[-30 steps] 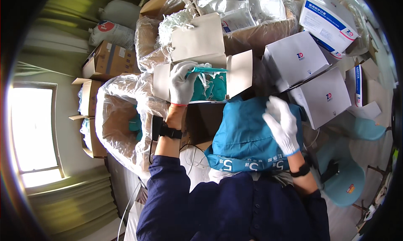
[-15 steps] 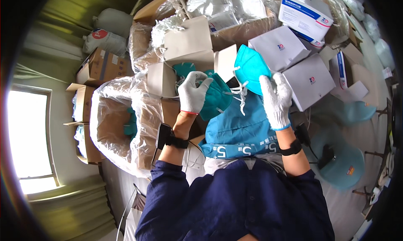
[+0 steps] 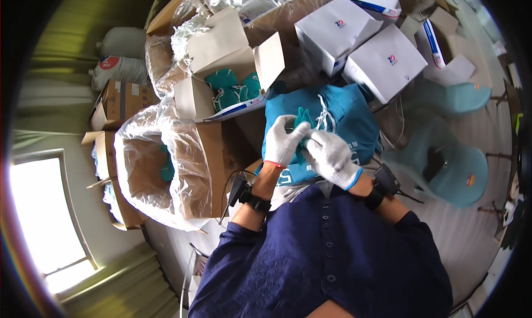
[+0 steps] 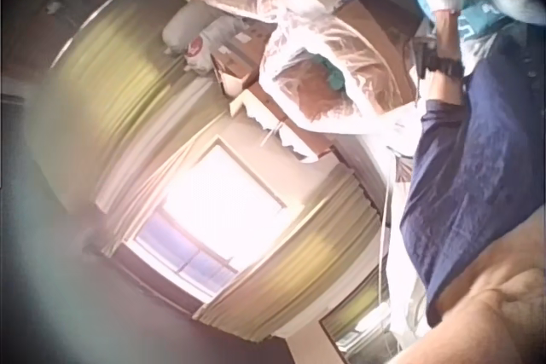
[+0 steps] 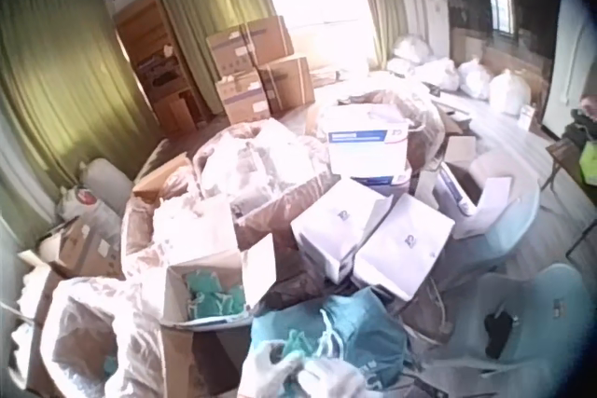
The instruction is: The recorder is sorting and inspecting green medical masks or head covers from a box.
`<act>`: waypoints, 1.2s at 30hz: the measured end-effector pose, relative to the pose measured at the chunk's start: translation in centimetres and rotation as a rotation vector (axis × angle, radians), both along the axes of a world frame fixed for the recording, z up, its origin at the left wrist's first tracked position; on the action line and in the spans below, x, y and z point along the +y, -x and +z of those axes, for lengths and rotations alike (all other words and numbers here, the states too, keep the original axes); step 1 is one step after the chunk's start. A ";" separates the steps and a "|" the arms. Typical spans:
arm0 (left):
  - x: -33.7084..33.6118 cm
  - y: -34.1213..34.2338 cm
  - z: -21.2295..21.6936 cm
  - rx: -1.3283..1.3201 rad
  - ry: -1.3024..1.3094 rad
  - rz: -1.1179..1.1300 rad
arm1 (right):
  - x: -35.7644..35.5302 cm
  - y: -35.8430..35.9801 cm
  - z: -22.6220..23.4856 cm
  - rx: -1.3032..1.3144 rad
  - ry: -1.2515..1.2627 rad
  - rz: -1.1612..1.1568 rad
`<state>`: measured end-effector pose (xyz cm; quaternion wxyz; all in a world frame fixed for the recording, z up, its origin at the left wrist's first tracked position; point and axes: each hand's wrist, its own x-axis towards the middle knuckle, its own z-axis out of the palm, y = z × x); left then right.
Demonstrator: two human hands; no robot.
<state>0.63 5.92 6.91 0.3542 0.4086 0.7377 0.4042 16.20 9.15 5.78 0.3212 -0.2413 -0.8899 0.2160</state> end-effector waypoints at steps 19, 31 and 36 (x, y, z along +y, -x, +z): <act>4.3 3.0 2.1 -0.972 -0.458 -0.085 | 6.7 -1.2 4.7 0.865 1.350 -0.039; 4.3 -1.5 0.1 -0.712 -0.329 0.452 | 5.6 -2.4 4.2 0.295 1.631 0.142; 4.5 -2.9 0.6 -0.799 -0.153 0.486 | 5.7 -1.5 2.9 1.203 2.338 0.615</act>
